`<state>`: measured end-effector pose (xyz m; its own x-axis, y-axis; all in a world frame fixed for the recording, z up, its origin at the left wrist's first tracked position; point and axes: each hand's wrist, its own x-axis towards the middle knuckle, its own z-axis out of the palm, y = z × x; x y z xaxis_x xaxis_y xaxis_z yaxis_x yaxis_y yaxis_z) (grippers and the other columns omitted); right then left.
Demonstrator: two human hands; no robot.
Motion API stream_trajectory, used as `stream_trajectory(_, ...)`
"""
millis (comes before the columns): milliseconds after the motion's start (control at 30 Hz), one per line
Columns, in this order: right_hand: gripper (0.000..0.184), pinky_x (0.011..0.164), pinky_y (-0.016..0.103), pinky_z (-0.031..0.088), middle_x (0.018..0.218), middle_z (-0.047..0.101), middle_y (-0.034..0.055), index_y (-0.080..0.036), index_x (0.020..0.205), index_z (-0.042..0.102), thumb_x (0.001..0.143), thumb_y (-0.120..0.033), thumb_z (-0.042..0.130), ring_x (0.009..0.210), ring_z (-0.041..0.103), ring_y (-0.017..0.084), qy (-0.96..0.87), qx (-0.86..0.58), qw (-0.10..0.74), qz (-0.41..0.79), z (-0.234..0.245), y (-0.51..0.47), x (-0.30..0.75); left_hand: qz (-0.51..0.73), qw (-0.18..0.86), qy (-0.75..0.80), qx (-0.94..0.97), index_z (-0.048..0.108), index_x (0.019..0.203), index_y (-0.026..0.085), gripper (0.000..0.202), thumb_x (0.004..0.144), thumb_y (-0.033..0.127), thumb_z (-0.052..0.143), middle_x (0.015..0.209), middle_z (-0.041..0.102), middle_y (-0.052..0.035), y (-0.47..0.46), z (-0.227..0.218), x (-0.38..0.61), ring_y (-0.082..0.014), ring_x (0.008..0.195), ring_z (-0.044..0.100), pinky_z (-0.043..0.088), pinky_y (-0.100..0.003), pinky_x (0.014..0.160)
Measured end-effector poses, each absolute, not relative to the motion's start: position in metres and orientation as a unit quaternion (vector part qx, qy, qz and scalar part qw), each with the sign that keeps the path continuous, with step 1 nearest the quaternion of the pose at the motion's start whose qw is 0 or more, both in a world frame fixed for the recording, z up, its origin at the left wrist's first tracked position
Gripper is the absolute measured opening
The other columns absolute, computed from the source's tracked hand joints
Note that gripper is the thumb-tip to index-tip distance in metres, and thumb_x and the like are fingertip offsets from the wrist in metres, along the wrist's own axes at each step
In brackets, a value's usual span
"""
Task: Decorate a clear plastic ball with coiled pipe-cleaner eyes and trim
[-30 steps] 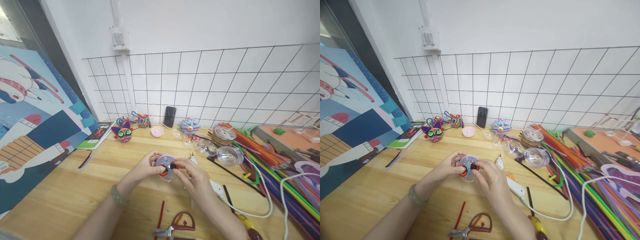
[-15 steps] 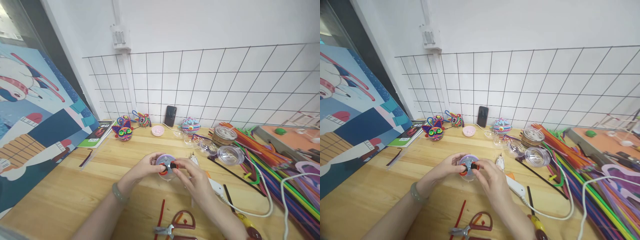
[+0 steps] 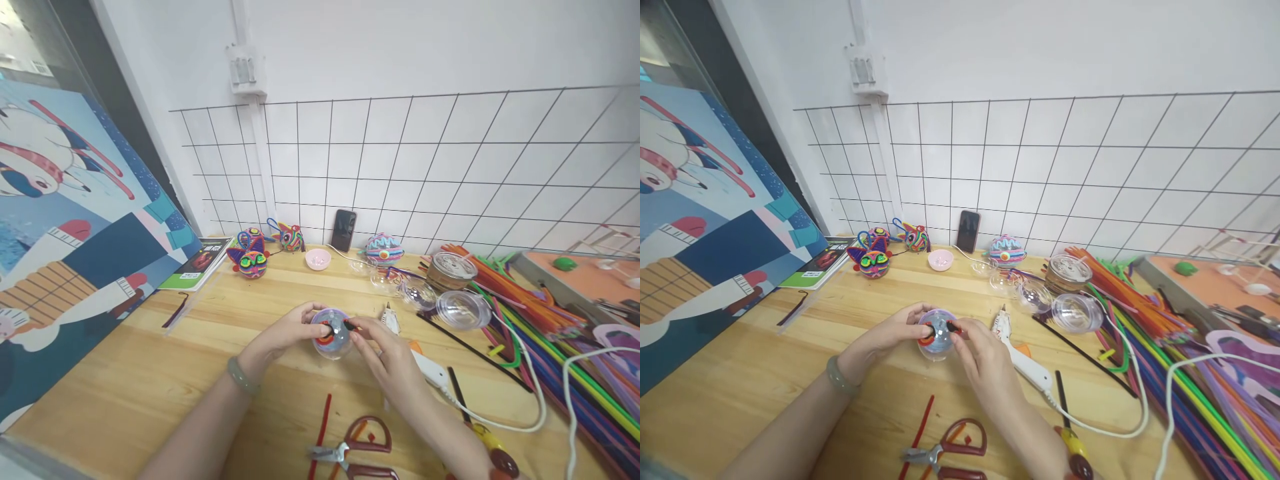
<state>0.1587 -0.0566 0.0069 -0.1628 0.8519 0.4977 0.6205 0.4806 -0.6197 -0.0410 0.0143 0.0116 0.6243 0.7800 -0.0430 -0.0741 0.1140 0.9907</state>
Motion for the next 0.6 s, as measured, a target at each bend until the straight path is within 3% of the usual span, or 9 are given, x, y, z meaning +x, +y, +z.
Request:
stream_trajectory(100,0.022,0.081,0.032,0.051,0.101,0.068,0.0087,-0.018,0.106,0.059,0.093,-0.026,0.044,0.094,0.063,0.019,-0.75,-0.498,0.419,0.121,0.003,-0.056,0.158,0.316,0.678,0.315,0.583,0.056,0.108,0.017,0.048,0.066,0.03,0.074,0.105,0.063,-0.0079,0.015,0.008,-0.04,-0.0201,0.098,0.057,0.041,-0.032,0.085)
stream_trajectory(233,0.022,0.079,0.032,0.052,0.099,0.069,0.0098,-0.016,0.102,0.062,0.092,-0.024,0.045,0.09,0.065,0.02,-0.755,-0.504,0.409,0.094,-0.007,-0.053,0.157,0.281,0.669,0.342,0.597,0.048,0.122,0.019,0.071,0.058,0.025,0.079,0.108,0.063,-0.0091,0.016,-0.005,-0.034,-0.021,0.097,0.058,0.044,-0.035,0.085)
stream_trajectory(500,0.022,0.078,0.034,0.055,0.098,0.07,0.0106,-0.016,0.102,0.065,0.09,-0.023,0.047,0.088,0.067,0.021,-0.757,-0.509,0.402,0.069,-0.019,-0.047,0.158,0.291,0.649,0.357,0.606,0.054,0.118,0.015,0.058,0.065,0.029,0.075,0.111,0.064,-0.0123,0.024,-0.005,-0.039,-0.0217,0.097,0.061,0.044,-0.036,0.088)
stream_trajectory(600,0.023,0.078,0.035,0.055,0.101,0.069,0.012,-0.015,0.103,0.064,0.09,-0.022,0.046,0.089,0.067,0.022,-0.765,-0.505,0.397,0.044,-0.019,-0.048,0.157,0.321,0.638,0.369,0.594,0.062,0.107,0.014,0.046,0.066,0.033,0.073,0.11,0.065,-0.0124,0.027,-0.002,-0.042,-0.0218,0.098,0.06,0.045,-0.035,0.088)
